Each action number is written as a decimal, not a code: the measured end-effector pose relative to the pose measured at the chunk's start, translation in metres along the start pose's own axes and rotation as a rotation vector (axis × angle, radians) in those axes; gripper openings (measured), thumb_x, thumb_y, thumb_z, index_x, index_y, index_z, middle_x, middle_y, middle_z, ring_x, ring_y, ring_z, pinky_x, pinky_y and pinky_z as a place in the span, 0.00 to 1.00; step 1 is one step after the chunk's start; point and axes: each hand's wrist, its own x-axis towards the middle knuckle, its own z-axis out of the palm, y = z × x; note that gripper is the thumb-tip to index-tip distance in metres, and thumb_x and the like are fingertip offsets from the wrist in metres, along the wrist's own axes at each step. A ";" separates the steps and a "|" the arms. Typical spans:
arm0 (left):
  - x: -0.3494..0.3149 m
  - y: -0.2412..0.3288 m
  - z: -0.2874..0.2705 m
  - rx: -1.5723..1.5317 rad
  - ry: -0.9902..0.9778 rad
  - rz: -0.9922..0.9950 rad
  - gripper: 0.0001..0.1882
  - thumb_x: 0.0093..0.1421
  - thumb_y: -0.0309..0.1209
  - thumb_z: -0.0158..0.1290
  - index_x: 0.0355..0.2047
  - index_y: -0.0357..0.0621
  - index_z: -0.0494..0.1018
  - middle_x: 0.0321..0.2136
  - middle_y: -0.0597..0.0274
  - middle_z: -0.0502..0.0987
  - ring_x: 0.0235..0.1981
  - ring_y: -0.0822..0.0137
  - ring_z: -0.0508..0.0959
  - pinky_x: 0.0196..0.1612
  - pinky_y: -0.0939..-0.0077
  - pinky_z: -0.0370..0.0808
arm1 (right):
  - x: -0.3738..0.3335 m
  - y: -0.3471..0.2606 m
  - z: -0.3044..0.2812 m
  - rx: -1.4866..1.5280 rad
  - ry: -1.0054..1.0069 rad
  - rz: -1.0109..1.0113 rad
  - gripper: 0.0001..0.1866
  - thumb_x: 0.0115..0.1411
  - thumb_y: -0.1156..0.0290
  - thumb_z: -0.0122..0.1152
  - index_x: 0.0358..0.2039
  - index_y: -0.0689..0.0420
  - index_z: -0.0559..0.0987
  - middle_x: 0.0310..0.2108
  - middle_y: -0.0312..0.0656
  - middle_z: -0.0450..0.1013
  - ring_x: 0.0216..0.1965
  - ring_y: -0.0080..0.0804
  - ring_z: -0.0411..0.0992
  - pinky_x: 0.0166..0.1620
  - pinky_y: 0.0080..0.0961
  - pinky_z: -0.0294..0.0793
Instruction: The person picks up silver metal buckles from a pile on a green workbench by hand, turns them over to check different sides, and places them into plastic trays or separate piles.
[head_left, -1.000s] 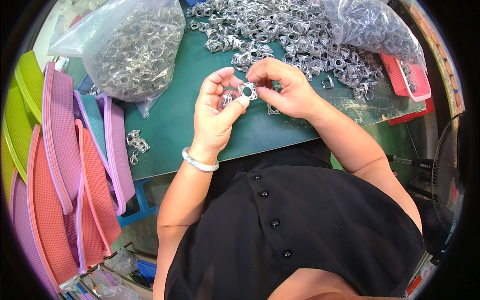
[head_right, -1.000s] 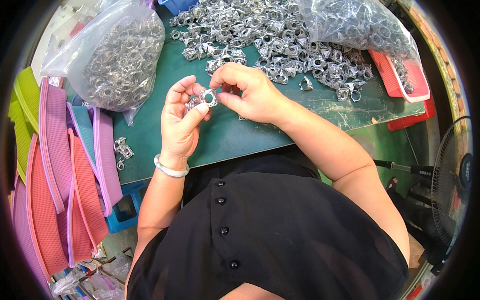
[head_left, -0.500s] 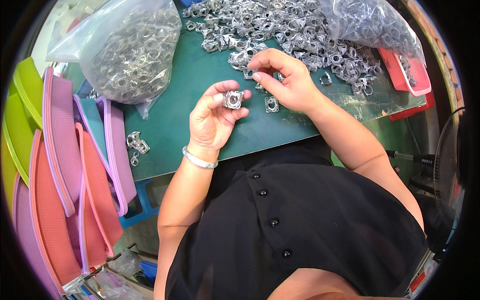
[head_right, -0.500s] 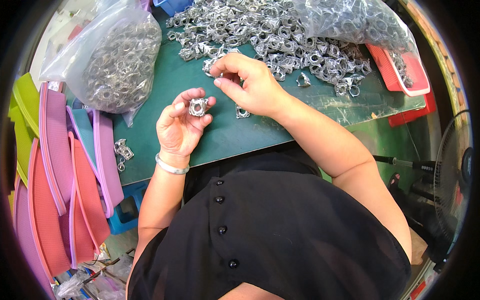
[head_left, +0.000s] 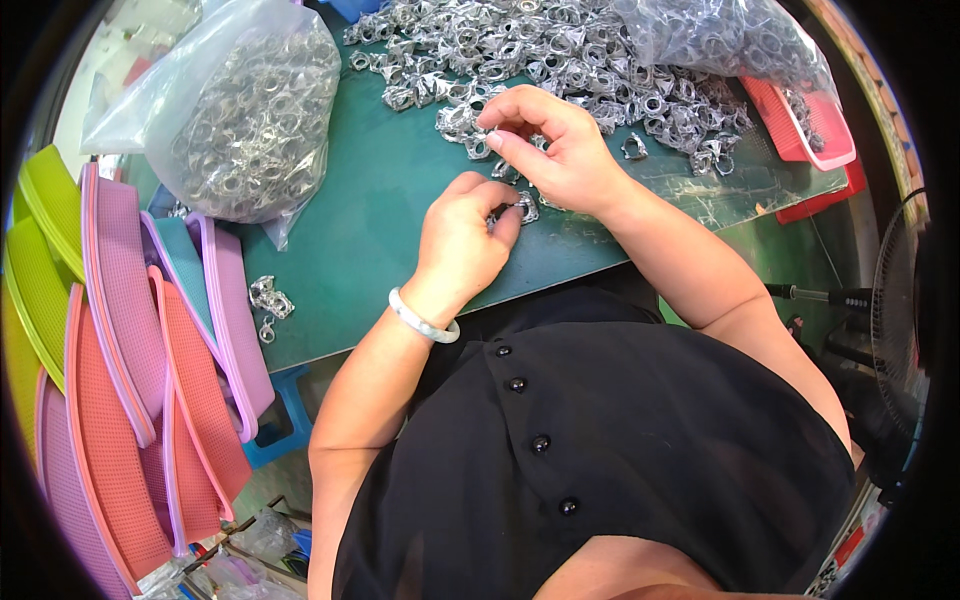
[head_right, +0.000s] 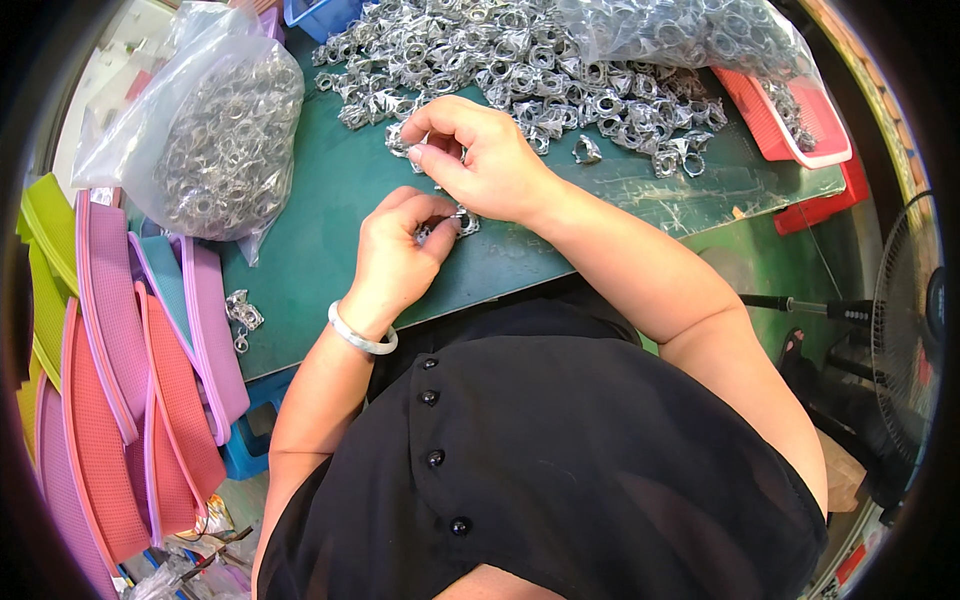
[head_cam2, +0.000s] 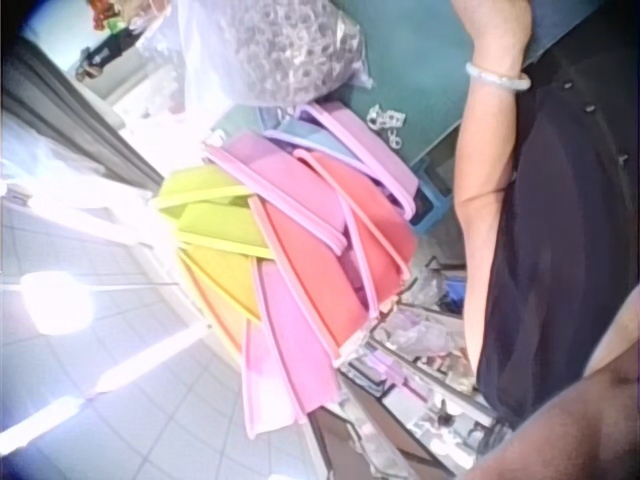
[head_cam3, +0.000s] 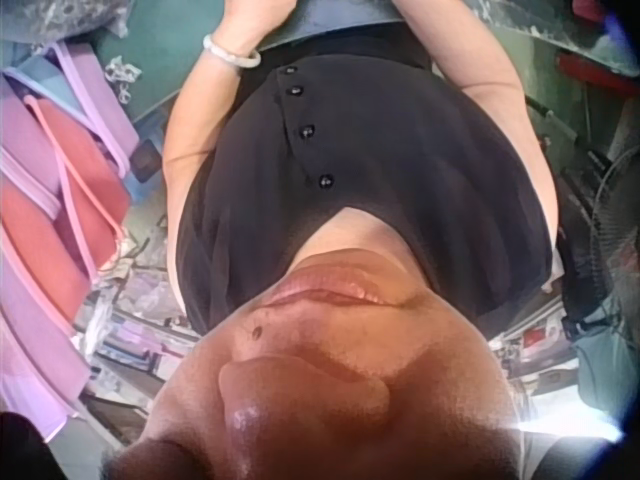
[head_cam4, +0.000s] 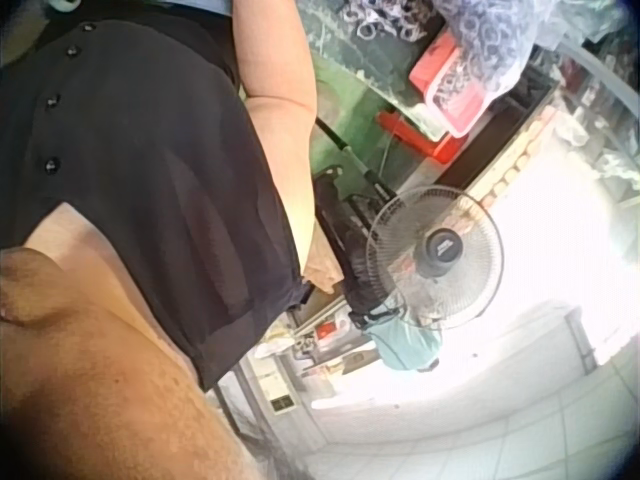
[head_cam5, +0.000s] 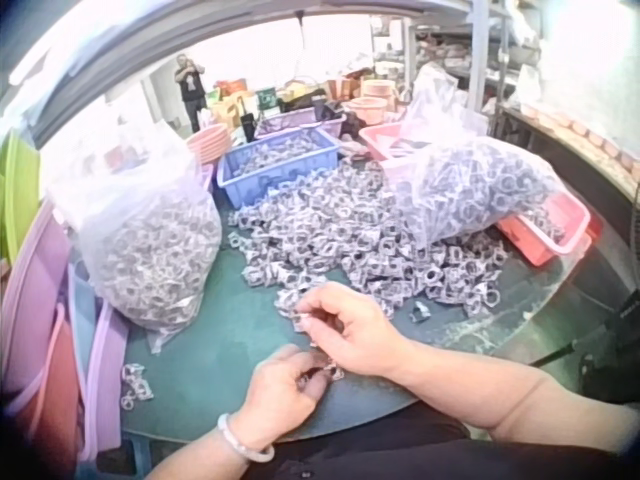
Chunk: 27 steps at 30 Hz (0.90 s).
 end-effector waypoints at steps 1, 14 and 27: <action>0.000 -0.003 -0.001 -0.055 0.032 0.003 0.06 0.47 0.23 0.57 0.27 0.39 0.74 0.22 0.65 0.72 0.21 0.73 0.70 0.27 0.80 0.69 | 0.000 -0.001 0.000 0.000 0.000 -0.001 0.08 0.54 0.81 0.52 0.36 0.62 0.73 0.35 0.37 0.69 0.32 0.18 0.67 0.33 0.15 0.68; 0.002 -0.028 -0.038 -1.762 -0.222 -0.778 0.11 0.57 0.32 0.41 0.33 0.38 0.67 0.23 0.55 0.69 0.20 0.70 0.66 0.17 0.86 0.62 | -0.002 -0.009 0.003 0.094 -0.333 -0.099 0.26 0.45 0.86 0.50 0.48 0.57 0.69 0.41 0.39 0.67 0.36 0.25 0.67 0.36 0.20 0.68; -0.003 -0.032 -0.031 -1.745 -0.177 -0.678 0.09 0.59 0.33 0.43 0.36 0.42 0.67 0.25 0.59 0.70 0.23 0.71 0.68 0.20 0.85 0.63 | -0.003 -0.006 0.006 0.102 -0.287 -0.006 0.23 0.47 0.82 0.59 0.47 0.58 0.71 0.34 0.36 0.70 0.31 0.21 0.68 0.34 0.19 0.68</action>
